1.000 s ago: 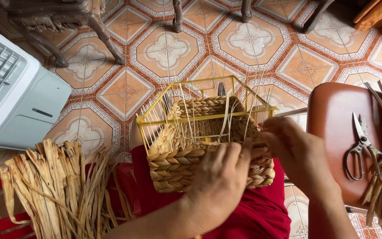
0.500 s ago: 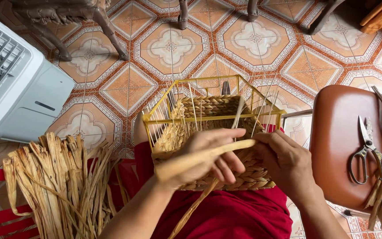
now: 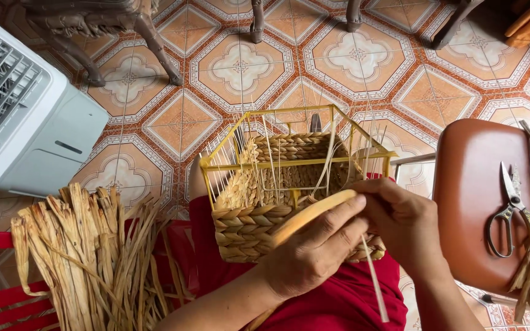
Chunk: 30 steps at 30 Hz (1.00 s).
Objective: Weaving dried plant fibers around a wire basket frame.
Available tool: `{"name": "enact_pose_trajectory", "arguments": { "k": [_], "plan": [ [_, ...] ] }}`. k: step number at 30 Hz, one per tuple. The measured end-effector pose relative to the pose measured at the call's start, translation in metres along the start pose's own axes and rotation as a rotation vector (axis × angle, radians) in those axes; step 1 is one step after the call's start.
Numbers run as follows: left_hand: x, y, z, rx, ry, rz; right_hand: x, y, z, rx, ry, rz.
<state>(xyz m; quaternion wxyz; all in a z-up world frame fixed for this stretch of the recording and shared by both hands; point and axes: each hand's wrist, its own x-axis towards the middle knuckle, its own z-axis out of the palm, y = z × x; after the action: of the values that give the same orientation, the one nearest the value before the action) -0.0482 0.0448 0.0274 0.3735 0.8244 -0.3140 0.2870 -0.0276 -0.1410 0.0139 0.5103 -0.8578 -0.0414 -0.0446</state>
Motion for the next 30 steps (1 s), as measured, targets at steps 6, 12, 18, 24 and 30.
{"name": "enact_pose_trajectory", "arguments": {
  "k": [6,12,18,24,30],
  "plan": [
    [-0.013,-0.009,-0.014,0.329,0.010,-0.037,-0.001,-0.007,-0.001,-0.273,-0.035,-0.357],
    [-0.039,-0.032,-0.019,0.278,-0.189,-0.299,0.001,-0.009,0.005,-0.154,-0.043,-0.071],
    [-0.017,0.002,-0.013,0.359,-0.166,-0.142,0.005,-0.010,0.001,-0.126,-0.022,-0.093],
    [-0.015,-0.009,0.009,0.544,-0.282,-0.059,-0.009,0.000,-0.013,-0.049,0.044,-0.132],
    [-0.012,-0.031,0.000,0.365,-0.247,0.000,-0.003,-0.035,-0.011,-0.173,-0.117,-0.269]
  ]
}}
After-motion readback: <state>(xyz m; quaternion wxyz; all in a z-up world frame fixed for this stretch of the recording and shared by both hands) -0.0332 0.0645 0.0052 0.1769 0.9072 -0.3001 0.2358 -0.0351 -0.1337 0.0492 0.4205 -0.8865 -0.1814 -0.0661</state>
